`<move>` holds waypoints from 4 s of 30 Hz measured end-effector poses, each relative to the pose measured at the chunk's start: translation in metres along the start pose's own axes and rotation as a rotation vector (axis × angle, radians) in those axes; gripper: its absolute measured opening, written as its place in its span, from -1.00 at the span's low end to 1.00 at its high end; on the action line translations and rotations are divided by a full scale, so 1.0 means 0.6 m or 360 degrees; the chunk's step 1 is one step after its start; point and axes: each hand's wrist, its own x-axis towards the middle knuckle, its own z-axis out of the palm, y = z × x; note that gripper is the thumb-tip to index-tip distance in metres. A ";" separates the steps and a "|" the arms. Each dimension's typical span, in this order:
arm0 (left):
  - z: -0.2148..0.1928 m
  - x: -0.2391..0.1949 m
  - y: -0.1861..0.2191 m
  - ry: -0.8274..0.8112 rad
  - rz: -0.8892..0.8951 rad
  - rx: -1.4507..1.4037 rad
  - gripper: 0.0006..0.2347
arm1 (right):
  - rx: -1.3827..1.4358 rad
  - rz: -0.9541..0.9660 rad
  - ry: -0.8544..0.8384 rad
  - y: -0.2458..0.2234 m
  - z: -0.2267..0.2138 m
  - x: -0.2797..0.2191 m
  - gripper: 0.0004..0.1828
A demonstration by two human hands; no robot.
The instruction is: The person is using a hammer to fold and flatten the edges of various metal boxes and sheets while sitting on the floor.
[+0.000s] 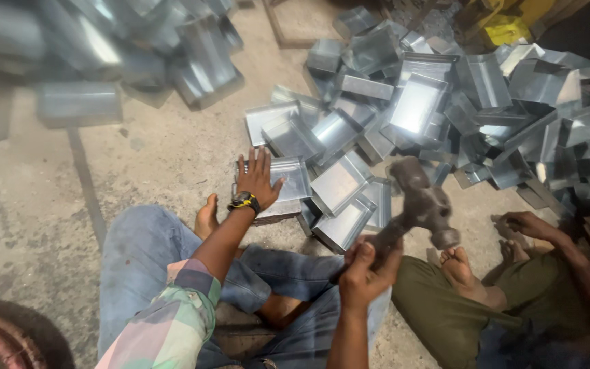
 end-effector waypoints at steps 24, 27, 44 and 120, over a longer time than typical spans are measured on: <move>0.002 -0.025 0.005 -0.0056 0.0004 -0.0181 -0.18 | -0.0906 -0.0029 -0.0230 0.091 0.025 -0.023 -0.51; -0.006 -0.008 0.003 -0.0029 0.0001 -0.0174 -0.20 | -0.1396 -0.0431 -0.0451 0.141 0.038 -0.013 -0.61; 0.015 -0.006 0.012 -0.0189 0.0071 -0.0104 -0.23 | -0.1464 -0.0374 -0.0554 0.167 0.026 -0.031 -0.55; -0.009 -0.017 0.040 -0.0213 0.0330 -0.0067 -0.21 | -0.1103 0.0579 -0.0331 0.127 0.033 -0.018 -0.52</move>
